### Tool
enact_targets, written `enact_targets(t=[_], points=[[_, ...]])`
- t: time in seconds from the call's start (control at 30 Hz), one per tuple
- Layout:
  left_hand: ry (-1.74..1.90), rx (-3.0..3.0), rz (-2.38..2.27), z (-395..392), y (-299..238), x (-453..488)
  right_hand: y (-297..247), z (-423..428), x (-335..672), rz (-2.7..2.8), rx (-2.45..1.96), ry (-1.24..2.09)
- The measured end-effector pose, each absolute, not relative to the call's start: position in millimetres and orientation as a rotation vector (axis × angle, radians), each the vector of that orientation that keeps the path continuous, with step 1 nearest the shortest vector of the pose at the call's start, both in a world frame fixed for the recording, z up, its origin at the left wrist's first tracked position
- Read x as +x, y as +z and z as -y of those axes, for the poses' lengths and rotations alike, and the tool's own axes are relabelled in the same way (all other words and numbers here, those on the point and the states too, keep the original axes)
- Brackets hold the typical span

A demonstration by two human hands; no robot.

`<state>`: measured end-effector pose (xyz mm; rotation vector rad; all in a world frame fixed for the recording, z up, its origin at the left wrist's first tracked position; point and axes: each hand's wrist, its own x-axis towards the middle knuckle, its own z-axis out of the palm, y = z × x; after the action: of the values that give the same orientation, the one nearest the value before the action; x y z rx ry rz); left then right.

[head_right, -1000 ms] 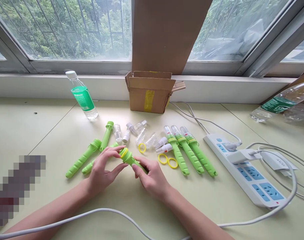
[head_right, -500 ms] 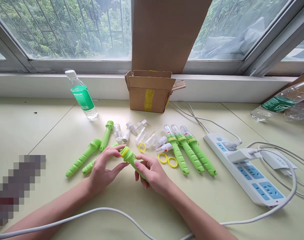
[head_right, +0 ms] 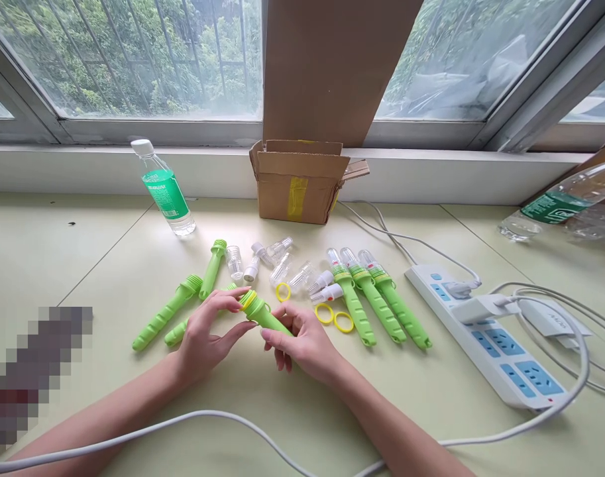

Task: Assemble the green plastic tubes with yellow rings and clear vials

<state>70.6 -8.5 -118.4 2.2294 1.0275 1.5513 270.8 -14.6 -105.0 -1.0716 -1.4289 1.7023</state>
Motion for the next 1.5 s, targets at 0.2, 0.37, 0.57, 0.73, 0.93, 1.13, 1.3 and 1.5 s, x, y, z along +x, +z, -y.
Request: enact_targets(t=[0.2,0.37,0.57,0.73,0.93,1.13,1.3,1.5], points=[[1.537,2.217,-1.069,9,-116,70,-102,12,272,1.471,-1.005,1.778],[1.534,2.195,-1.045,9,-115,69,-100,11,275,1.513,-0.969,1.876],[1.406,2.187,-1.064,9,-115,68,-100,9,277,1.442,-0.941,1.952],[1.420,2.173,-1.036,7,-119,67,-99,12,273,1.464,-0.993,1.890],[1.456,2.171,-1.011,6,-120,67,-101,14,270,1.481,-0.999,1.816],[1.480,2.169,-1.021,8,-120,68,-101,22,265,1.658,-1.186,1.251],[1.503,2.062,-1.042,8,-120,68,-68,64,253,1.807,-0.948,0.341],[1.327,1.999,-1.081,5,-118,69,-75,69,232,1.928,-0.874,0.259]])
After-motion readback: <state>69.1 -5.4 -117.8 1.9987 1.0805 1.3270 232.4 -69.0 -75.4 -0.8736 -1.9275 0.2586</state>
